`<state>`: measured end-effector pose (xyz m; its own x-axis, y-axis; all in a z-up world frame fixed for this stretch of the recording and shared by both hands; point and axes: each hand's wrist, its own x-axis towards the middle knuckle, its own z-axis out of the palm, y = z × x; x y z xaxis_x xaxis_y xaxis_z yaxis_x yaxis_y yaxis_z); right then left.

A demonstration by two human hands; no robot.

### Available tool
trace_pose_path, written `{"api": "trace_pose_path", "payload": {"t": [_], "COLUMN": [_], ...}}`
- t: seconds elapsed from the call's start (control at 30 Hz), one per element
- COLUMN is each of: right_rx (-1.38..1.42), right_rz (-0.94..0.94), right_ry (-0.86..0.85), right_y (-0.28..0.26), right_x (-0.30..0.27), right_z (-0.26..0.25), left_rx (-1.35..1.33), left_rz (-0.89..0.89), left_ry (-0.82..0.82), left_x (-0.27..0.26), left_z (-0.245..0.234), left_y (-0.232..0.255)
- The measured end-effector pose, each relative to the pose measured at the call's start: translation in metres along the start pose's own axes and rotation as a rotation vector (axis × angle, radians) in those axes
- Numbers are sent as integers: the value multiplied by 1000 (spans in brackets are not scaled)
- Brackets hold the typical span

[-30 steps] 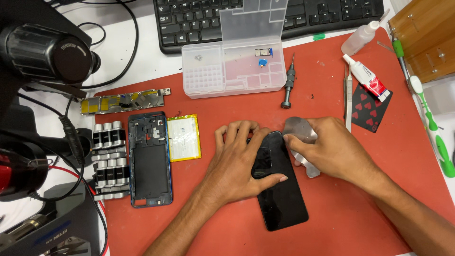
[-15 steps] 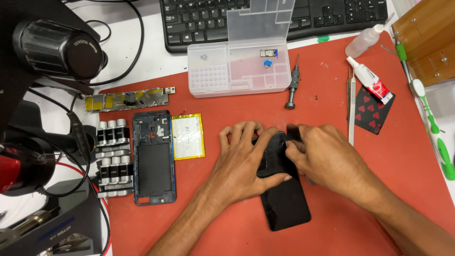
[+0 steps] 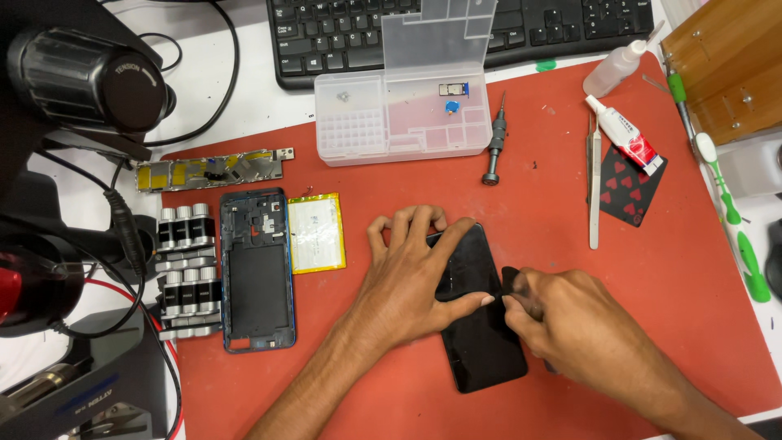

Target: The person applies a liquid from a small bottle onto the back of a smartphone and then wipes the surface with a cloth. The person continues to wipe the phone repeatedly to clean the surface.

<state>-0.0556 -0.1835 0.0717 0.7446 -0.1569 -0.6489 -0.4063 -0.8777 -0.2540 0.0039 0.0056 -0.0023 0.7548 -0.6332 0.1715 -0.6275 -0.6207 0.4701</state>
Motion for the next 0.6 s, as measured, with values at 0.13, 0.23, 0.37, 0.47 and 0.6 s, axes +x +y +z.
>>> {"api": "trace_pose_path", "payload": {"t": [0.13,0.23,0.37,0.47,0.6], "right_rx": [56,110,352,492,485], "right_rz": [36,50,-28,-10,-58], "right_ry": [-40,45,111,46,45], "right_y": [-4,1,4,4,3], "right_x": [-9,-10,11,27,39], "right_z": [-12,-19,-27,-23,-18], "left_rx": [-4,-26,-16,-15,-32], "left_rz": [8,-7,7,-1,-3], "left_ry": [4,2,27,25,31], "left_x": [0,-2,-1,-1,-1], "left_z": [0,1,1,0,-1], "left_y": [0,-1,-1,-1,-1]}}
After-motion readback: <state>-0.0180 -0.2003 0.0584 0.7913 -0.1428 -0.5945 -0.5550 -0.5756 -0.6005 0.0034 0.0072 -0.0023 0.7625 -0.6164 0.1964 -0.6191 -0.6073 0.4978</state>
